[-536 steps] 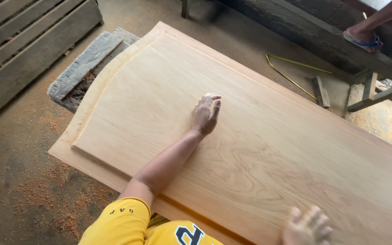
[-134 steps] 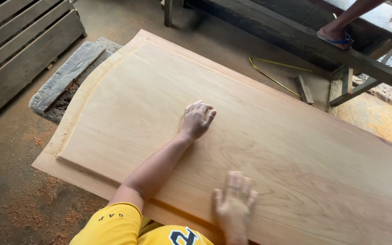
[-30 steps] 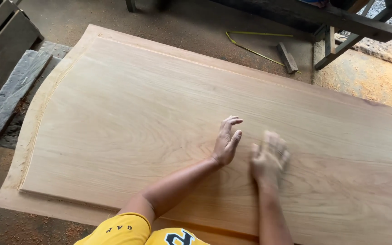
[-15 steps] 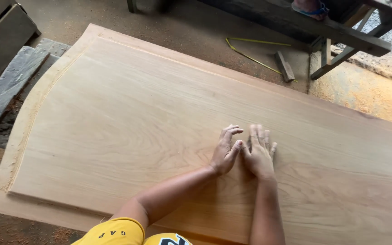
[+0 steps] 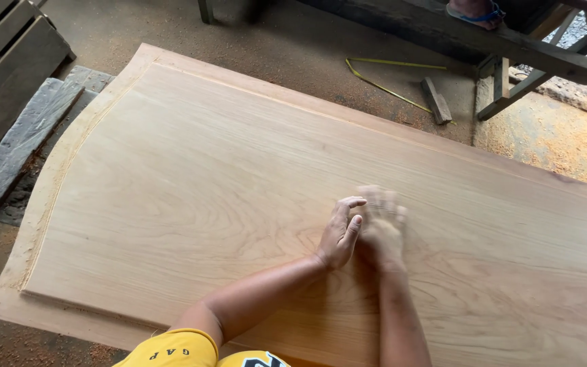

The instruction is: Sanding a large wooden panel using a hand-held sanding block

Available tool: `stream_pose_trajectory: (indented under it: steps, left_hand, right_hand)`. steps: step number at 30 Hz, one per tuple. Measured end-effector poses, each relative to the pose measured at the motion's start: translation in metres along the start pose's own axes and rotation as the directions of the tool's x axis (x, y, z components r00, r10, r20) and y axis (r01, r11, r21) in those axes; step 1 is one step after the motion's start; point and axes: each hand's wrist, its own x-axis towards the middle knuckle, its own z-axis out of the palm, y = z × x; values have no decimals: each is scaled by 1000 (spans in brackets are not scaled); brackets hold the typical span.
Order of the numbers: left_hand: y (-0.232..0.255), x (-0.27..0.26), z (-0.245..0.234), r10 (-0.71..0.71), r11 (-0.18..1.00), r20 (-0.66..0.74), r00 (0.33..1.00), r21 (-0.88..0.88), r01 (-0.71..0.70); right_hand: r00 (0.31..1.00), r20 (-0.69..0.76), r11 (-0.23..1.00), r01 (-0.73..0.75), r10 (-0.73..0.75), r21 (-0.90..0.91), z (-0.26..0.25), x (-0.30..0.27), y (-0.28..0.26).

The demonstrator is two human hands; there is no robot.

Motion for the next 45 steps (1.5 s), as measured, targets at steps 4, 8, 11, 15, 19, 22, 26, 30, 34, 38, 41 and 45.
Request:
stream_pose_trajectory:
  steps: [4, 8, 11, 15, 19, 22, 26, 30, 34, 38, 41, 45]
  left_hand:
    - [1, 2, -1, 8, 1000, 15, 1000, 13, -8]
    - [5, 1, 1, 17, 999, -17, 1000, 32, -16]
    - [8, 1, 0, 4, 1000, -6, 1000, 30, -4]
    - [1, -1, 0, -14, 1000, 32, 999, 7, 14]
    - [0, 0, 0, -1, 1000, 30, 1000, 22, 1]
    - [3, -1, 0, -1, 1000, 32, 999, 10, 0]
    - [4, 0, -3, -6, 1000, 35, 999, 3, 6]
    - [1, 0, -1, -7, 1000, 33, 999, 10, 6]
    - [-5, -1, 2, 2, 999, 29, 1000, 45, -3]
    - [-2, -2, -1, -3, 1000, 39, 999, 31, 1]
    - [0, -1, 1, 4, 1000, 38, 999, 29, -5]
    - [2, 0, 1, -3, 1000, 50, 999, 30, 1]
  right_hand:
    - [999, -45, 995, 2, 2, 98, 3, -2, 44]
    - [660, -148, 664, -663, 737, 347, 6, -30, 124]
    - [633, -433, 755, -620, 641, 211, 39, -26, 136]
    - [956, -11, 911, -276, 293, 306, 6, 0, 35]
    - [973, 161, 930, -210, 167, 303, -48, -2, 23]
    - [813, 116, 757, -575, 570, 309, -24, -13, 88]
    - [646, -10, 617, -725, 763, 305, 5, -25, 109]
    - [896, -440, 986, -117, 54, -117, 36, -6, 49]
    - [993, -96, 992, 74, -64, 106, -12, -2, -2]
    - [950, 107, 910, -311, 293, 273, -30, -2, 36]
    - [815, 85, 756, -567, 574, 328, -6, -10, 81]
    - [755, 25, 702, -621, 655, 349, 16, -12, 100]
